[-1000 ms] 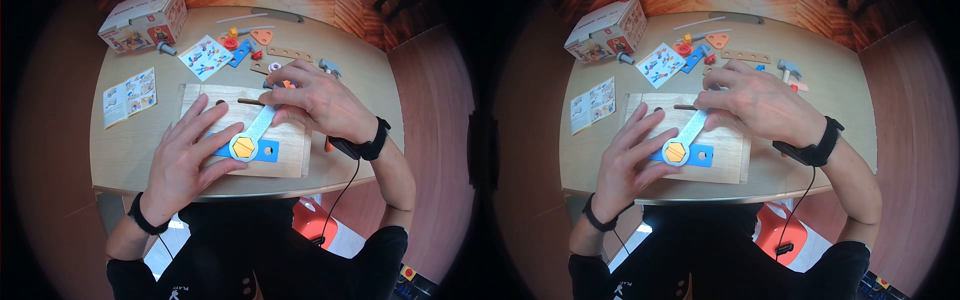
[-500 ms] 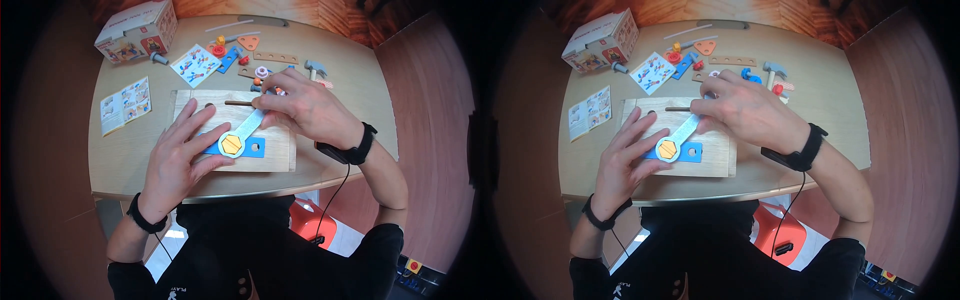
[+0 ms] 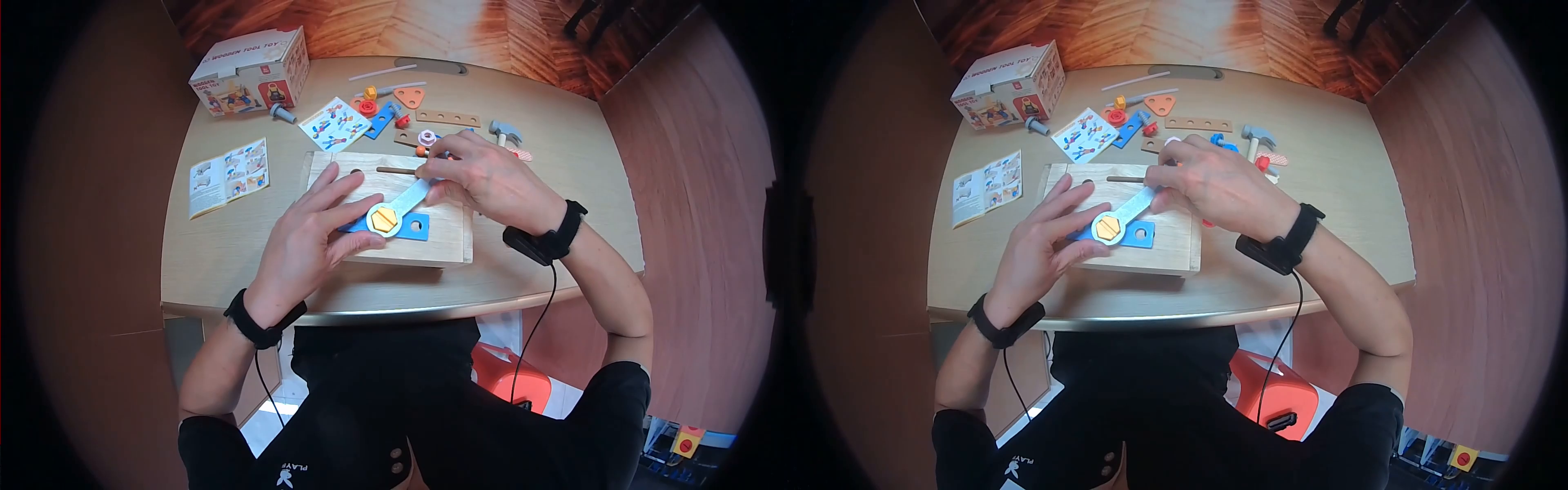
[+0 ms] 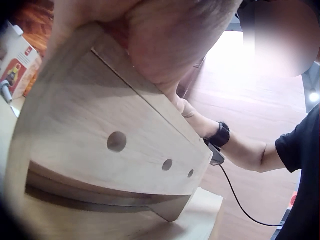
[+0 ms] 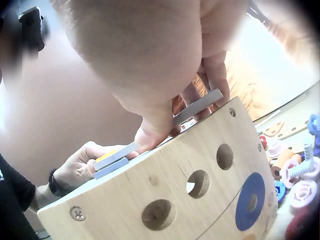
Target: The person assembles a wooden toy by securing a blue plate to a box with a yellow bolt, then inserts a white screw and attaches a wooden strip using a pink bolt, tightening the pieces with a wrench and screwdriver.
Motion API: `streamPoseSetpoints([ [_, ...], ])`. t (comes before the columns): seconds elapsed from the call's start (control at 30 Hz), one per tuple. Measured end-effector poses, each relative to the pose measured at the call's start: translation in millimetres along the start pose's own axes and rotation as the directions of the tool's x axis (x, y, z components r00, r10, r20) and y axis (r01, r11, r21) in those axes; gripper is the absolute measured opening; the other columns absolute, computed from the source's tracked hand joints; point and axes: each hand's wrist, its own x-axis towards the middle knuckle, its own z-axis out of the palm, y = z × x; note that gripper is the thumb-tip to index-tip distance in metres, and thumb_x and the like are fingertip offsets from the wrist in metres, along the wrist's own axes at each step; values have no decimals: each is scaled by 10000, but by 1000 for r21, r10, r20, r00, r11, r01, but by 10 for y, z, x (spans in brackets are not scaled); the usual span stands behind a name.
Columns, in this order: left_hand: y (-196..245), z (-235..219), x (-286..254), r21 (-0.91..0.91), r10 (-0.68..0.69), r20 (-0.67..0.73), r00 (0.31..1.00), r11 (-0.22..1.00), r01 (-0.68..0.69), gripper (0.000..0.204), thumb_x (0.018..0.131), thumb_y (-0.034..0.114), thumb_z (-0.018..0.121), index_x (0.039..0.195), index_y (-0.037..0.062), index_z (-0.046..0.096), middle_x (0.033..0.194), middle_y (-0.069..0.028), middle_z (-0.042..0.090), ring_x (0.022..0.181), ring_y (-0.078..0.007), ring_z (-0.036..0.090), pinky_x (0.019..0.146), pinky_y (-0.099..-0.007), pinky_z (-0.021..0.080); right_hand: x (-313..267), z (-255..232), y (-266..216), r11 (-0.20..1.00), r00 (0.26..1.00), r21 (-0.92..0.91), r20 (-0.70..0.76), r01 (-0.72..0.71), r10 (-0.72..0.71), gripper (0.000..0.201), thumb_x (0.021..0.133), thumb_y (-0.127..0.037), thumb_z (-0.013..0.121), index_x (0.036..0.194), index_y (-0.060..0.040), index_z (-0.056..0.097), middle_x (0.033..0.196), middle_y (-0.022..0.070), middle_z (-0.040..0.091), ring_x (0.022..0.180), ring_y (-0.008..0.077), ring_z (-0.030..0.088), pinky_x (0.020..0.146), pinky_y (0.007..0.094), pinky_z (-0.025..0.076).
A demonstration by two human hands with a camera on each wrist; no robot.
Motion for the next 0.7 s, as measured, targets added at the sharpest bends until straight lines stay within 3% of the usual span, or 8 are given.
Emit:
streamPoseSetpoints([
  [0.23, -23, 2, -26, 72, 78, -15, 997, 994, -77, 602, 798, 439, 837, 1300, 128, 717, 1446, -167, 596, 1441, -426, 439, 1125, -474, 442, 21, 77, 207, 987, 987, 80, -88, 139, -132, 287, 947, -309, 660, 1123, -82, 671, 1203, 120, 633, 1161, 340, 593, 931, 450, 515],
  [0.37, 112, -95, -65, 98, 104, 26, 994, 989, -106, 678, 756, 435, 881, 1335, 134, 695, 1467, -181, 574, 1448, -437, 427, 1139, -484, 431, -18, -148, 249, 973, 995, 217, -85, 76, -59, 272, 974, -290, 642, 1121, -61, 657, 1166, 152, 644, 1122, 347, 614, 881, 452, 512],
  [0.43, 95, -93, -105, 127, 86, 41, 995, 988, -91, 732, 725, 401, 910, 1371, 157, 671, 1489, -173, 554, 1456, -432, 420, 1148, -497, 423, -171, -292, 304, 959, 949, 189, -194, -213, 249, 264, 1012, -291, 609, 1102, -46, 647, 1006, 190, 670, 969, 370, 660, 797, 463, 511],
  [0.47, 91, -94, -128, 116, 101, 38, 994, 988, -104, 732, 725, 401, 910, 1371, 157, 671, 1489, -173, 554, 1456, -432, 420, 1148, -497, 423, -275, -335, 338, 959, 947, 175, -193, -224, 257, 264, 1012, -291, 609, 1102, -46, 647, 1006, 190, 670, 969, 370, 660, 797, 463, 511],
  [0.53, 71, -117, -187, 128, 25, 46, 999, 991, -31, 811, 672, 297, 946, 1407, 144, 640, 1549, -157, 503, 1502, -407, 360, 1198, -500, 368, -543, -359, 405, 807, 771, 284, -252, -518, 584, 273, 1036, -306, 582, 1068, -40, 638, 850, 207, 666, 817, 397, 670, 735, 487, 504],
  [0.6, 82, -162, -222, 123, 29, 37, 999, 992, -34, 804, 663, 276, 947, 1397, 141, 650, 1545, -158, 507, 1502, -407, 362, 1198, -503, 368, -881, -217, 541, 767, 729, 239, -242, -595, 641, 322, 1042, -345, 571, 1038, -30, 637, 799, 217, 672, 777, 410, 677, 716, 503, 513],
  [0.67, 62, -219, -235, 123, -45, 41, 998, 992, 40, 786, 667, 269, 946, 1388, 142, 659, 1544, -155, 509, 1508, -407, 352, 1198, -500, 368, -1195, -77, 575, 592, 585, 92, -90, -801, 806, 365, 1017, -381, 595, 1001, -20, 638, 817, 227, 687, 798, 418, 687, 724, 509, 524],
  [0.7, 52, -230, -225, 91, -69, 40, 997, 994, 65, 773, 678, 300, 939, 1382, 133, 665, 1545, -158, 509, 1514, -403, 343, 1202, -496, 355, -1349, 0, 597, 581, 575, 92, -88, -809, 814, 365, 1017, -381, 595, 1001, -20, 638, 817, 227, 687, 798, 418, 687, 724, 509, 524],
])
